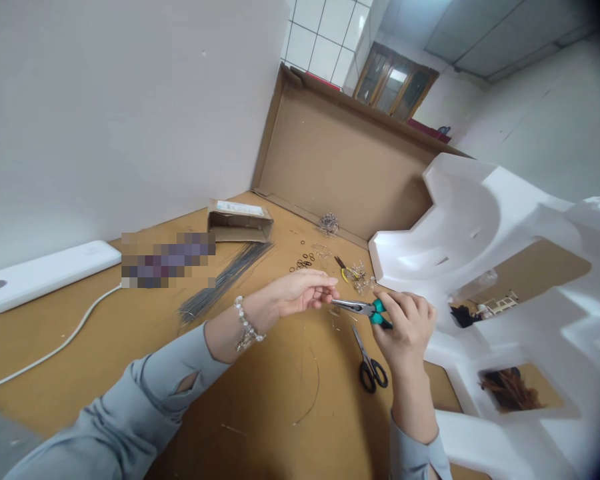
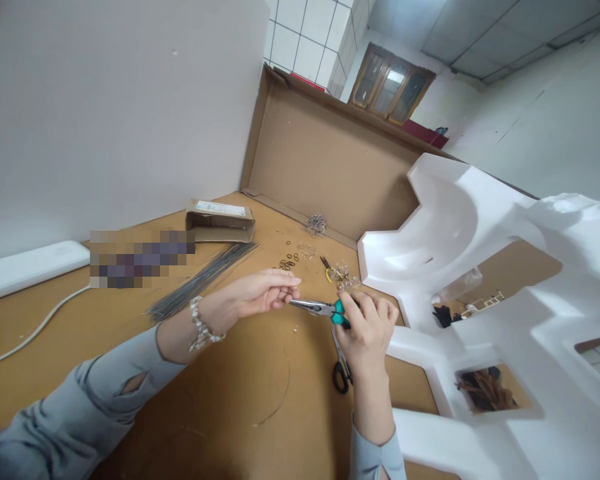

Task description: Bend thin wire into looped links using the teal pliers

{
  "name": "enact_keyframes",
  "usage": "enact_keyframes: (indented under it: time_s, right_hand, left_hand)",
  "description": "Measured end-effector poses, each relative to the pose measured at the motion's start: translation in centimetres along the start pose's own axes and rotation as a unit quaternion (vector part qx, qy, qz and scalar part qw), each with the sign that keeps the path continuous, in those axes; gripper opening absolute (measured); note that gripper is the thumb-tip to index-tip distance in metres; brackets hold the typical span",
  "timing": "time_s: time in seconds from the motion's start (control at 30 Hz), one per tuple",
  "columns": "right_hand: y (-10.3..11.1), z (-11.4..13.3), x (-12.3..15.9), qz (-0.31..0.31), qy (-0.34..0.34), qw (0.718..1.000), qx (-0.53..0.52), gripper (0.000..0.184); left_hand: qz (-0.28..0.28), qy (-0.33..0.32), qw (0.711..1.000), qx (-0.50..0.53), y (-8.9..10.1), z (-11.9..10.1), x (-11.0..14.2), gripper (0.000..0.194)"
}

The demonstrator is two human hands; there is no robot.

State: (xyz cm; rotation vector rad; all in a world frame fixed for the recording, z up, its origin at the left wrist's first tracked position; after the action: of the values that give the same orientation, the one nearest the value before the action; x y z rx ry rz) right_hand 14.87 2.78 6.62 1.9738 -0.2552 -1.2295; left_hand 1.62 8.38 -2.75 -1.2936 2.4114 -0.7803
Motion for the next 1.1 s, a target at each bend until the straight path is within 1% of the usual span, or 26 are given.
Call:
enact_keyframes:
  time_s: [0.23,0.4,0.53,0.63,0.73,0.8,0.87,0.93,1.0,1.03,1.1]
  right_hand:
    - [-0.2,-0.3,0.0,0.013,-0.005,1.000,-0.015,0.029]
    - [0.0,-0.3,-0.1,0.003,-0.010,1.000,-0.004,0.026]
    - [-0.1,-0.6,0.0,0.007,-0.023,1.000,-0.012,0.030]
    - [-0.4,-0.8,0.0,0.019,-0.027,0.999,-0.026,0.032]
    - [-0.9,-0.8,0.0,0.048,-0.020,0.998,-0.036,0.029]
    - [-1.3,-0.7,-0.2,0.076,-0.013,0.996,-0.045,0.026]
    - [-1.7,-0.6,-0.2,0.113,-0.009,0.992,-0.056,0.023]
    - [-2.3,-0.7,-0.1,0.162,-0.012,0.984,-0.074,0.019]
    - [-3.1,-1.0,0.4,0.225,-0.026,0.968,-0.103,0.015]
    - [-3.5,-1.3,0.8,0.258,-0.040,0.958,-0.119,0.013]
    - [-4.2,-1.7,1.7,0.304,-0.069,0.938,-0.154,0.013]
  left_hand:
    - [0.000,0.012,1.000,0.016,0.3,0.6,-0.2,0.012]
    - [-0.016,0.034,0.998,0.049,0.4,1.2,-0.2,0.013]
    - [-0.035,0.035,0.996,0.069,0.6,1.3,-0.2,0.014]
    - [-0.034,0.033,0.996,0.072,0.5,1.3,-0.2,0.013]
    - [-0.021,0.012,0.998,0.050,0.3,0.8,-0.2,0.012]
    - [-0.020,-0.015,1.000,0.012,0.2,0.1,-0.1,0.013]
    - [-0.023,-0.060,0.997,-0.052,0.1,-1.0,0.1,0.015]
    - [-0.027,-0.111,0.983,-0.141,-0.5,-2.4,0.7,0.019]
    - [-0.030,-0.149,0.958,-0.245,-1.4,-3.7,1.5,0.021]
    - [-0.029,-0.158,0.941,-0.299,-2.0,-4.1,1.8,0.020]
    - [-0.014,-0.163,0.908,-0.386,-3.2,-4.5,2.2,0.019]
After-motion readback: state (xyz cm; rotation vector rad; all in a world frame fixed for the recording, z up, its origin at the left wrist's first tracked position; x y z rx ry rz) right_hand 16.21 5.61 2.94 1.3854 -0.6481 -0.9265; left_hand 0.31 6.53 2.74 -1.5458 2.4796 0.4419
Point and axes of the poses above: each hand's wrist, its own x-axis away from the middle knuckle, its own y-axis out of the back of the hand, z = x × y, the point moved 10 cm from there along -x, towards the middle knuckle, and after that the axes turned 9 degrees about z, right-handed, at the moved point
